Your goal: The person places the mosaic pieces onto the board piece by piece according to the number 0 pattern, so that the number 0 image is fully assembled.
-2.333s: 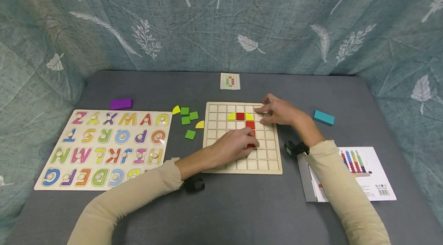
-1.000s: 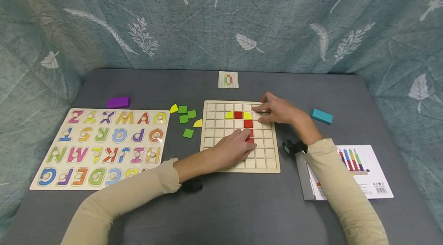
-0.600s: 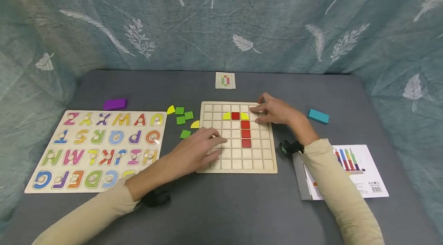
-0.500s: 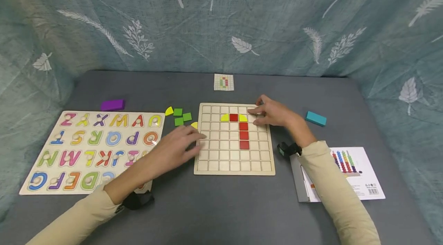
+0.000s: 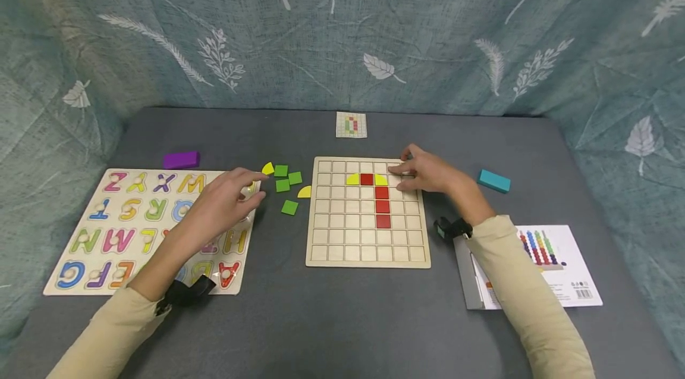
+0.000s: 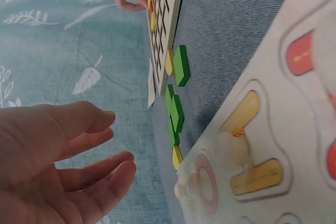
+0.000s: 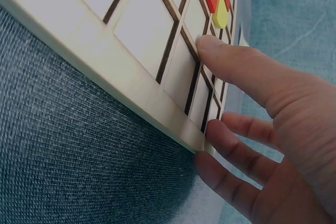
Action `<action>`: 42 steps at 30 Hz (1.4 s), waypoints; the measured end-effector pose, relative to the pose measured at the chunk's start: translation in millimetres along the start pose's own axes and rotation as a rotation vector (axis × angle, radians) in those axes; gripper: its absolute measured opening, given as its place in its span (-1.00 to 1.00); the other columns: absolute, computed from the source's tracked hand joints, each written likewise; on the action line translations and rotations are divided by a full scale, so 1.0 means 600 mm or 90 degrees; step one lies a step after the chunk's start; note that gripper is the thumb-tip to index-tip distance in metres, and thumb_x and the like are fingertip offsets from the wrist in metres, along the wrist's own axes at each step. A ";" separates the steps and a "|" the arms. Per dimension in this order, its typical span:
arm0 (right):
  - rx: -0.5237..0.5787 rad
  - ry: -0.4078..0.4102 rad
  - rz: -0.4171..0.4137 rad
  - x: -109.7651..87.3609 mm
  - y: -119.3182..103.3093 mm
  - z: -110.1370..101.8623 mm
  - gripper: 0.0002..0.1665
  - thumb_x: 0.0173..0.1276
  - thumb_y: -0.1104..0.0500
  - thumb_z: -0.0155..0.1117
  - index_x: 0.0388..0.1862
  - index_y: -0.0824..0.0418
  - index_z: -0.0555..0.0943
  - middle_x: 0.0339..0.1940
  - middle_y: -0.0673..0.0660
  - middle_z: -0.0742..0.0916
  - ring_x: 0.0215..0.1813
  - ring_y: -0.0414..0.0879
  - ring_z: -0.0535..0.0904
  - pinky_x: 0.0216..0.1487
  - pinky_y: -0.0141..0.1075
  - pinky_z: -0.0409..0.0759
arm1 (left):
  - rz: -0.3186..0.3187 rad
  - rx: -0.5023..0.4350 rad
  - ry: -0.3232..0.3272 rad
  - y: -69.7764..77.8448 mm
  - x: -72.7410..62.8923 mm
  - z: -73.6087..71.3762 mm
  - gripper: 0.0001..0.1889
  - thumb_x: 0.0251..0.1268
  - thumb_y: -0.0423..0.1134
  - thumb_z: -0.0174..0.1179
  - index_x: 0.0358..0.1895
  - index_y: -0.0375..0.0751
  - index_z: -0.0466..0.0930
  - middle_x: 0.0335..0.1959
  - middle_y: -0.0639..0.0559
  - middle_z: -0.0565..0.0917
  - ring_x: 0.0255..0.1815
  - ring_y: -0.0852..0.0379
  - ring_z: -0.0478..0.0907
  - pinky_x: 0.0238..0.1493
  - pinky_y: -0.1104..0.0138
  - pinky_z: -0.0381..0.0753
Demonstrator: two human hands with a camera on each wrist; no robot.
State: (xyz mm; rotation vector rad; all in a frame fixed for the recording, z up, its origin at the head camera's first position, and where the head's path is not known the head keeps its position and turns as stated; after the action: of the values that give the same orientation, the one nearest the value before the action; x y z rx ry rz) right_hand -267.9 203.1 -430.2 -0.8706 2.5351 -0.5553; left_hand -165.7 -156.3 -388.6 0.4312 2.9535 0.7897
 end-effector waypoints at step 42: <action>0.009 -0.005 0.001 -0.003 -0.001 -0.002 -0.43 0.32 0.14 0.33 0.29 0.22 0.51 0.22 0.33 0.40 -0.18 -0.02 0.46 -0.17 -0.19 0.41 | 0.116 0.083 -0.072 0.057 0.067 0.083 -0.72 0.30 -0.26 0.24 0.05 -0.19 0.67 0.12 -0.18 0.59 -0.01 -0.09 0.62 -0.09 0.07 0.60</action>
State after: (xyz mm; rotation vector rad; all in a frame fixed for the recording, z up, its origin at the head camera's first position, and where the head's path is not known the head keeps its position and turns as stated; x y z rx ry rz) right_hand -267.0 203.9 -428.3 -0.8635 2.5225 -0.5672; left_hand -189.5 -92.5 -414.1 0.7354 2.8992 0.5661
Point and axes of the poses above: each hand's wrist, its own x-axis towards the middle knuckle, its own z-axis out of the palm, y = z × x, the point moved 4 cm from there along x, towards the middle knuckle
